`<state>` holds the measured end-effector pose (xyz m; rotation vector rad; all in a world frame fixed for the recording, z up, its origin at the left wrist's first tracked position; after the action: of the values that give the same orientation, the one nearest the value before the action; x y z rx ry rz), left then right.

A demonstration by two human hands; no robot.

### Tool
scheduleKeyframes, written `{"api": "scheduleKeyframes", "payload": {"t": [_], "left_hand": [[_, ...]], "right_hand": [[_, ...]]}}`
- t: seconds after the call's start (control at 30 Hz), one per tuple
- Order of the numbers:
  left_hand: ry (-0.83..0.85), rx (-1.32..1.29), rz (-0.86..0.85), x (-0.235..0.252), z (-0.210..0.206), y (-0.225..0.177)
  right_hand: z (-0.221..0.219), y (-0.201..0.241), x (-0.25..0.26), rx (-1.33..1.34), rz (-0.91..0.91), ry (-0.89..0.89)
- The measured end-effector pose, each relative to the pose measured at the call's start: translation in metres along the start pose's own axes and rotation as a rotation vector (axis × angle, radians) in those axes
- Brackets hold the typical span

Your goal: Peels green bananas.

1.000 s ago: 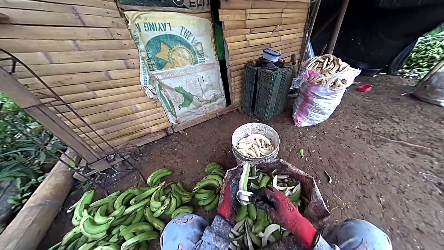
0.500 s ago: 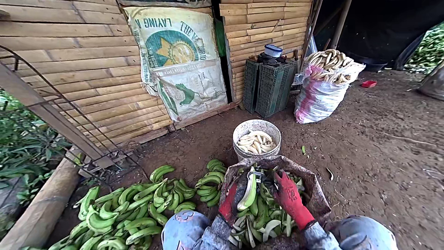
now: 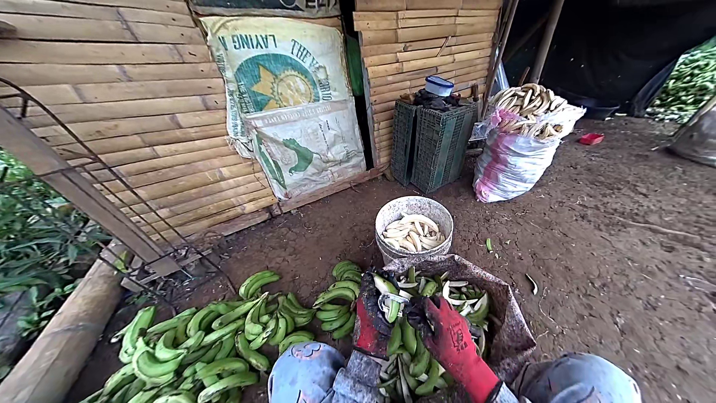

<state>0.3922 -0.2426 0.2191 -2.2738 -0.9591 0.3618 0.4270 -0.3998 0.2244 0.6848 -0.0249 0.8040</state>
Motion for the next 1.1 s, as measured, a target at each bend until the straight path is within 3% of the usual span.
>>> {"api": "scheduleKeyframes", "payload": {"t": [0.07, 0.2, 0.3, 0.47, 0.5, 0.57, 0.67, 0.77, 0.8, 0.87, 0.93, 1.0, 1.1], "left_hand": [[0.048, 0.156, -0.072, -0.004, -0.001, 0.002], [-0.025, 0.882, -0.088, -0.005, 0.004, 0.0], [-0.039, 1.076, -0.051, -0.024, -0.015, -0.005], [0.331, 1.428, 0.152, -0.049, -0.02, -0.007], [0.325, 1.389, 0.139, -0.046, -0.016, -0.002], [0.183, 1.055, 0.114, -0.034, -0.005, 0.004], [0.123, 0.369, 0.162, -0.008, 0.013, 0.003], [0.154, -0.27, 0.406, -0.003, 0.005, -0.007], [0.179, -0.377, 0.47, -0.003, 0.004, -0.006], [0.2, -0.298, 0.415, -0.005, 0.006, -0.001], [0.167, 0.026, 0.202, -0.008, 0.006, 0.003], [0.137, 0.329, 0.04, -0.013, -0.001, 0.004], [0.122, 0.575, -0.059, -0.016, -0.003, 0.001]], "right_hand": [[0.006, -0.004, 0.009, 0.001, -0.058, 0.015], [0.007, -0.013, 0.004, -0.027, -0.039, 0.01], [0.001, -0.022, 0.011, -0.056, -0.047, 0.021], [0.016, -0.049, 0.045, -0.015, -0.337, 0.177], [0.019, -0.052, 0.046, 0.005, -0.361, 0.152], [0.02, -0.051, 0.037, 0.071, -0.255, 0.001], [0.009, -0.042, 0.011, 0.145, 0.137, -0.195], [-0.001, -0.04, 0.001, 0.07, 0.415, -0.211], [-0.002, -0.04, 0.002, 0.011, 0.463, -0.23], [-0.004, -0.041, 0.006, -0.076, 0.494, -0.262], [-0.004, -0.037, 0.009, -0.111, 0.46, -0.261], [-0.005, -0.03, 0.012, -0.097, 0.376, -0.266], [-0.007, -0.023, 0.015, -0.003, 0.188, -0.21]]}}
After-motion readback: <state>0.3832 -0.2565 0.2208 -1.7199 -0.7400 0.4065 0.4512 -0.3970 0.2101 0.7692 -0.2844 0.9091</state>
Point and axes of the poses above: each hand's wrist, its own x-axis towards the middle knuckle, its own z-axis out of the back of the hand, y = z × x, the point moved 1 cm from there along x, towards the middle knuckle, and after that the axes turned 1 degree about -x, right-handed, at the moved point
